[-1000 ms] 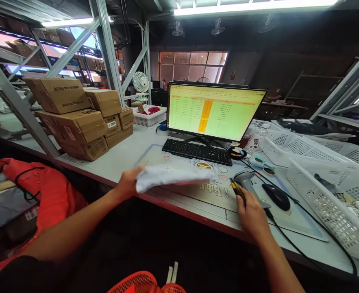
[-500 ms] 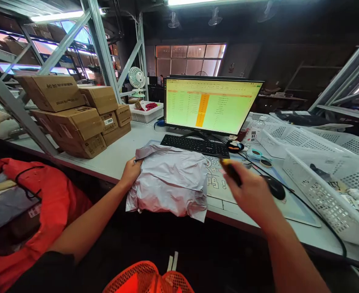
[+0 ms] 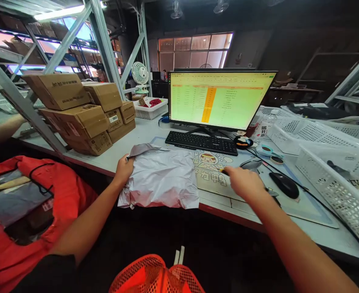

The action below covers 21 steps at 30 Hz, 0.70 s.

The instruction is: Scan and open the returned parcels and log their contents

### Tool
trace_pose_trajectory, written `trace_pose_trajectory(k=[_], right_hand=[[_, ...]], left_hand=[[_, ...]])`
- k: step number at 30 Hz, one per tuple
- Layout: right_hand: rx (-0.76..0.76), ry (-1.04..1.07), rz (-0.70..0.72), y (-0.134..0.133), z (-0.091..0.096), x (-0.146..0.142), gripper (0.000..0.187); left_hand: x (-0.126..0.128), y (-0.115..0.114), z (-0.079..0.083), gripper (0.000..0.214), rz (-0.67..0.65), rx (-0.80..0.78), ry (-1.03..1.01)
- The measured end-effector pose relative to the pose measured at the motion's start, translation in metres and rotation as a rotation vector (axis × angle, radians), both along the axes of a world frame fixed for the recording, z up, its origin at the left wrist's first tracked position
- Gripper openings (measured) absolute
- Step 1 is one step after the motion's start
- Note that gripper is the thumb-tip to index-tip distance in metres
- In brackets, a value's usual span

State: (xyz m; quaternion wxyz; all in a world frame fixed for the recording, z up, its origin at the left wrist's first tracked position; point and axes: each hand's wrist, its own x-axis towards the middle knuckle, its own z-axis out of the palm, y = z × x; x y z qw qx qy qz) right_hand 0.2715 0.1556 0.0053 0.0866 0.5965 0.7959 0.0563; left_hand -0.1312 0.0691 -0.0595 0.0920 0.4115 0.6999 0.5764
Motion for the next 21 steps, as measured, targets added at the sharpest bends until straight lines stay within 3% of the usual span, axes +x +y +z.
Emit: trace_pose_trajectory(k=[3, 6, 8, 11, 13, 17, 21], right_hand=[[-0.030, 0.073, -0.139, 0.022, -0.027, 0.038, 0.054], [-0.064, 0.126, -0.141, 0.022, -0.048, 0.041, 0.052], [-0.059, 0.164, -0.142, 0.018, -0.052, 0.031, 0.056], [0.019, 0.243, -0.117, 0.012, -0.038, 0.010, 0.061], [0.081, 0.295, -0.039, 0.004, -0.021, -0.007, 0.058], [0.078, 0.363, 0.262, -0.022, 0.008, -0.046, 0.043], [0.010, 0.338, 0.448, -0.044, 0.014, -0.082, 0.036]], left_hand=[[-0.005, 0.007, -0.009, 0.018, 0.081, -0.129, 0.049], [0.008, 0.009, -0.004, 0.050, 0.166, -0.122, 0.343], [0.019, 0.008, 0.003, 0.050, 0.010, -0.136, 0.560], [0.033, 0.005, 0.010, 0.027, -0.426, -0.308, 0.727], [0.040, 0.003, 0.010, 0.020, -0.541, -0.424, 0.746], [0.049, -0.001, 0.007, 0.021, -0.465, -0.455, 0.733], [0.056, -0.005, 0.006, 0.022, -0.374, -0.381, 0.761]])
